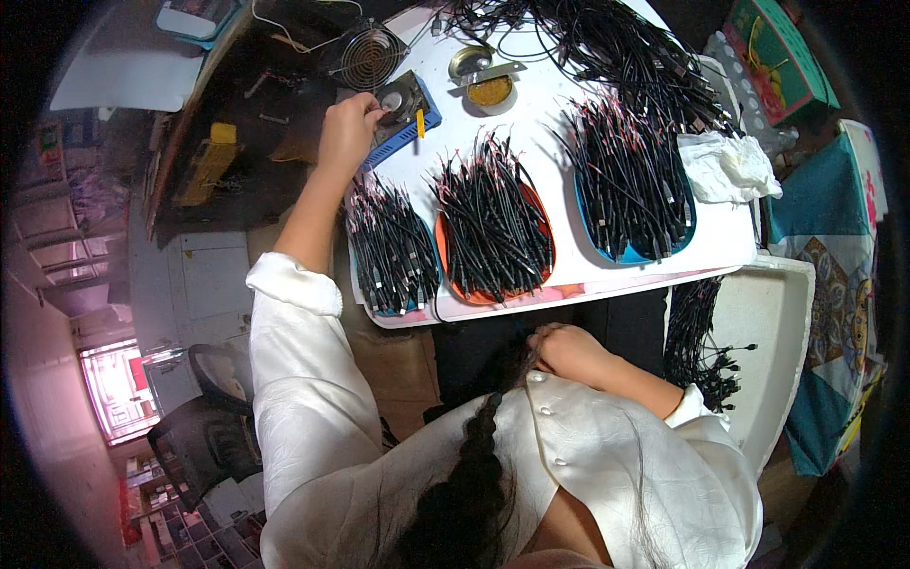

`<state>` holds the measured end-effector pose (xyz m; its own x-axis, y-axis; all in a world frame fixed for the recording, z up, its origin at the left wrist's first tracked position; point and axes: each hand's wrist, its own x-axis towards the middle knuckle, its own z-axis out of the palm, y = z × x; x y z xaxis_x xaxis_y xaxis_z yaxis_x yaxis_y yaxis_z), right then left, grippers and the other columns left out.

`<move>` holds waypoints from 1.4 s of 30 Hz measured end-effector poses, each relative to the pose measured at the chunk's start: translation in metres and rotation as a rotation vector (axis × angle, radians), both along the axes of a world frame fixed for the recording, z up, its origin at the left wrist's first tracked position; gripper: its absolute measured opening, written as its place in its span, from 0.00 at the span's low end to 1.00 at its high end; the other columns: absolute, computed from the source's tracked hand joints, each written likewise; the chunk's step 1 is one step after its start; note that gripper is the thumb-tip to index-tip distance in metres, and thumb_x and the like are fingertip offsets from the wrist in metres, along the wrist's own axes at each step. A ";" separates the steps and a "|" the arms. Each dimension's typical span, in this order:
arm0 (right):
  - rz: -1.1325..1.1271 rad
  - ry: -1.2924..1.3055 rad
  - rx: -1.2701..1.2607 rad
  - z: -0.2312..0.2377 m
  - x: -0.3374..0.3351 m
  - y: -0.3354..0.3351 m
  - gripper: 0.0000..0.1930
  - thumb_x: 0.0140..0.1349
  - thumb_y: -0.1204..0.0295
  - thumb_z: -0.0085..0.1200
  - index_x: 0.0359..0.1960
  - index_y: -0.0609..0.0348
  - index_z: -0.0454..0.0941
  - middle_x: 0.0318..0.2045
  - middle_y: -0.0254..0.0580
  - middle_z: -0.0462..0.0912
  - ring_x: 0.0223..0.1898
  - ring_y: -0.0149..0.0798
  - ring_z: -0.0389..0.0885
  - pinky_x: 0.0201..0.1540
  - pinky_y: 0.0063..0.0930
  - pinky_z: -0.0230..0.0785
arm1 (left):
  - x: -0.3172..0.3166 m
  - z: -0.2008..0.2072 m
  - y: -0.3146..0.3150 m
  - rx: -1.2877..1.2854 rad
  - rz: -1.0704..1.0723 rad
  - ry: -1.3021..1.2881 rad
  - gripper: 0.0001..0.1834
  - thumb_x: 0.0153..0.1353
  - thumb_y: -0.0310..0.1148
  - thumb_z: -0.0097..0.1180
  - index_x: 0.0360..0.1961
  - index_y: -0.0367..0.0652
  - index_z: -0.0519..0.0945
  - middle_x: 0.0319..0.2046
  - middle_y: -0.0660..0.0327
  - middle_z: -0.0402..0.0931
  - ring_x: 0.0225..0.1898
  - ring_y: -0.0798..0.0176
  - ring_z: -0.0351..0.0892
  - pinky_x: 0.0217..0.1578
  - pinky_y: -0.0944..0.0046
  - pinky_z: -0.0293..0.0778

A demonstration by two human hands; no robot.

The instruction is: The person repeatedly picks up black wires, strips the ends, and solders them using a soldering iron and solder wire. Finished wires are placed into trays on the table.

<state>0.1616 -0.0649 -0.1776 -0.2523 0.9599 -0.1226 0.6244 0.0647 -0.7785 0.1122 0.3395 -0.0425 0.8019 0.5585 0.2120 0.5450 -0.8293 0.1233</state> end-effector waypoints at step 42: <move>-0.173 0.121 0.138 0.077 0.001 -0.035 0.08 0.57 0.74 0.52 0.35 0.65 0.77 0.31 0.52 0.78 0.36 0.54 0.78 0.39 0.43 0.71 | -0.051 0.151 -0.189 -0.355 -0.191 -0.663 0.04 0.59 0.22 0.57 0.35 0.33 0.80 0.26 0.62 0.79 0.27 0.72 0.78 0.29 0.71 0.72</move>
<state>0.1623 -0.1001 -0.1004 -0.0877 0.9956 0.0338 0.5384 0.0760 -0.8393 0.0612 0.1508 0.1082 0.6594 0.5476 0.5151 0.1161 -0.7511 0.6499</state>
